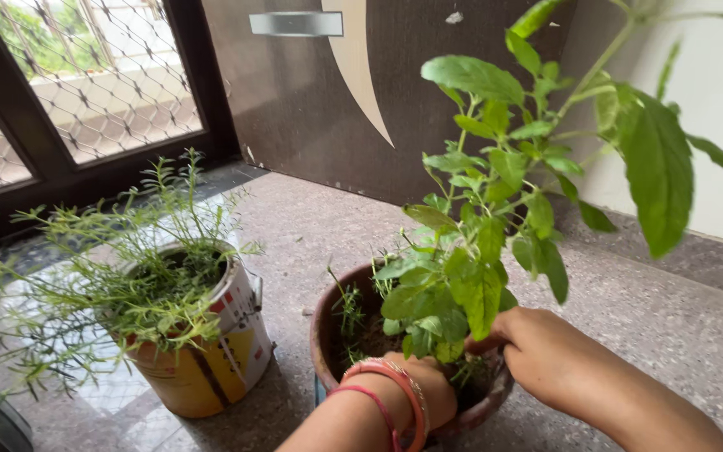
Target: The person clears dry leaves from a potted plant and uses a wooden stake to loosen the soil in the pot.
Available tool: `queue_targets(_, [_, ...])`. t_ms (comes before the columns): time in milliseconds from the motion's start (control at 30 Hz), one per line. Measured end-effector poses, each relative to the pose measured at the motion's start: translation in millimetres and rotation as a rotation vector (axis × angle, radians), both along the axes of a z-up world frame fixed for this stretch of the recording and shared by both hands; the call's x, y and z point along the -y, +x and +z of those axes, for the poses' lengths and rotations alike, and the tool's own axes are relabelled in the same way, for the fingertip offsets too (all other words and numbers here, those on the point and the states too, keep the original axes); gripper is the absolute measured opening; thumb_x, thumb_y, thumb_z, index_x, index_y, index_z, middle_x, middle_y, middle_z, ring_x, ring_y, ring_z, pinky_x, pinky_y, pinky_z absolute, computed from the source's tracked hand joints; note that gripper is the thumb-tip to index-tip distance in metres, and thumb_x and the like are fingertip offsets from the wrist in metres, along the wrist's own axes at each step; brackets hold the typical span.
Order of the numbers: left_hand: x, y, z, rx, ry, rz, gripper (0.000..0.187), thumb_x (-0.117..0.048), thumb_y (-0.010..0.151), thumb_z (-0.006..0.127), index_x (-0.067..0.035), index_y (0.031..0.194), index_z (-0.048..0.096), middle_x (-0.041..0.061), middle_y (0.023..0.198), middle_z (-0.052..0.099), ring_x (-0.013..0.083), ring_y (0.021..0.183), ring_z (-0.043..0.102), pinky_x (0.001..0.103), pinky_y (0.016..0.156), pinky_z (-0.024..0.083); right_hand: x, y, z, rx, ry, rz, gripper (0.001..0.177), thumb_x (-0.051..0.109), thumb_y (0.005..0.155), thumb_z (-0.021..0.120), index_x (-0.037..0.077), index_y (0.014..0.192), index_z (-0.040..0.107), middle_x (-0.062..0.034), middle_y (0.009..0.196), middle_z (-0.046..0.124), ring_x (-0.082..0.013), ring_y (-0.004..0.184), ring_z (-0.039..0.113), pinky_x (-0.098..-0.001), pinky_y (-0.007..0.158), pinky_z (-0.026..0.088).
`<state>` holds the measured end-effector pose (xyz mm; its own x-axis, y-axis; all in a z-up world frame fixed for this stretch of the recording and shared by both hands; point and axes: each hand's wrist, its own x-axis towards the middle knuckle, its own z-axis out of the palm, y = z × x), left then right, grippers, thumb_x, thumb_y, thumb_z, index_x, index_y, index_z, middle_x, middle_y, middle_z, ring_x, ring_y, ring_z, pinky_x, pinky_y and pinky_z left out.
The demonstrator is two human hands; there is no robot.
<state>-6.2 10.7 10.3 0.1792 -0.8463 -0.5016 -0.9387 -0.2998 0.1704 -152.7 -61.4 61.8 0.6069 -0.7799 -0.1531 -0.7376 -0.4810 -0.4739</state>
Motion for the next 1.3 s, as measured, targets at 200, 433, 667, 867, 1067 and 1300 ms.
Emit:
queue_targets(200, [-38,1,54,-0.156,-0.119,0.158,0.046,-0.026,0.086,0.061,-0.015,0.13,0.069,0.016,0.126,0.07,0.0329,0.117,0.068,0.043,0.096,0.055,0,3,2,0.032,0.007,0.007,0.034,0.012,0.087,0.057,0.013,0.112,0.08,-0.0109,0.105,0.082,-0.0236,0.103,0.079,-0.0341,0.092,0.059])
queue_targets(433, [-28,-2,56,-0.073,0.037,0.1,0.048,-0.023,0.088,0.061,-0.016,0.136,0.061,0.016,0.128,0.068,0.0345,0.118,0.067,0.045,0.096,0.056,-2,3,0,0.007,-0.014,-0.013,0.032,0.016,0.088,0.06,0.014,0.112,0.081,-0.01,0.106,0.081,-0.0236,0.105,0.078,-0.0343,0.093,0.059])
queue_targets(667, [-37,1,45,-0.159,-0.162,0.131,0.047,-0.024,0.088,0.058,-0.011,0.132,0.068,0.016,0.128,0.07,0.0312,0.118,0.068,0.041,0.095,0.055,-2,2,-1,-0.011,-0.013,0.003,0.035,0.013,0.087,0.057,0.014,0.113,0.081,-0.0105,0.108,0.081,-0.0251,0.106,0.077,-0.0342,0.095,0.058])
queue_targets(867, [-23,2,35,-0.094,-0.037,0.043,0.049,-0.027,0.09,0.059,-0.012,0.137,0.062,0.014,0.133,0.067,0.0324,0.122,0.065,0.044,0.098,0.054,0,5,-5,0.001,-0.029,-0.017,0.03,0.014,0.09,0.058,0.012,0.108,0.081,-0.0117,0.108,0.081,-0.0238,0.108,0.078,-0.0337,0.097,0.058])
queue_targets(1067, [-12,6,14,-0.097,-0.031,0.034,0.05,-0.029,0.088,0.063,-0.011,0.135,0.065,0.014,0.133,0.067,0.0326,0.124,0.064,0.044,0.1,0.052,-2,6,0,0.01,-0.022,-0.011,0.03,0.017,0.09,0.061,0.014,0.112,0.081,-0.009,0.108,0.082,-0.0223,0.108,0.078,-0.0335,0.097,0.058])
queue_targets(1300, [10,5,-11,-0.034,0.0,-0.051,0.046,-0.024,0.086,0.064,-0.01,0.13,0.07,0.015,0.129,0.071,0.0326,0.12,0.068,0.044,0.097,0.055,6,5,-12,-0.046,-0.097,0.013,0.032,0.008,0.087,0.057,0.012,0.106,0.081,-0.0115,0.11,0.08,-0.0245,0.11,0.075,-0.0338,0.1,0.056])
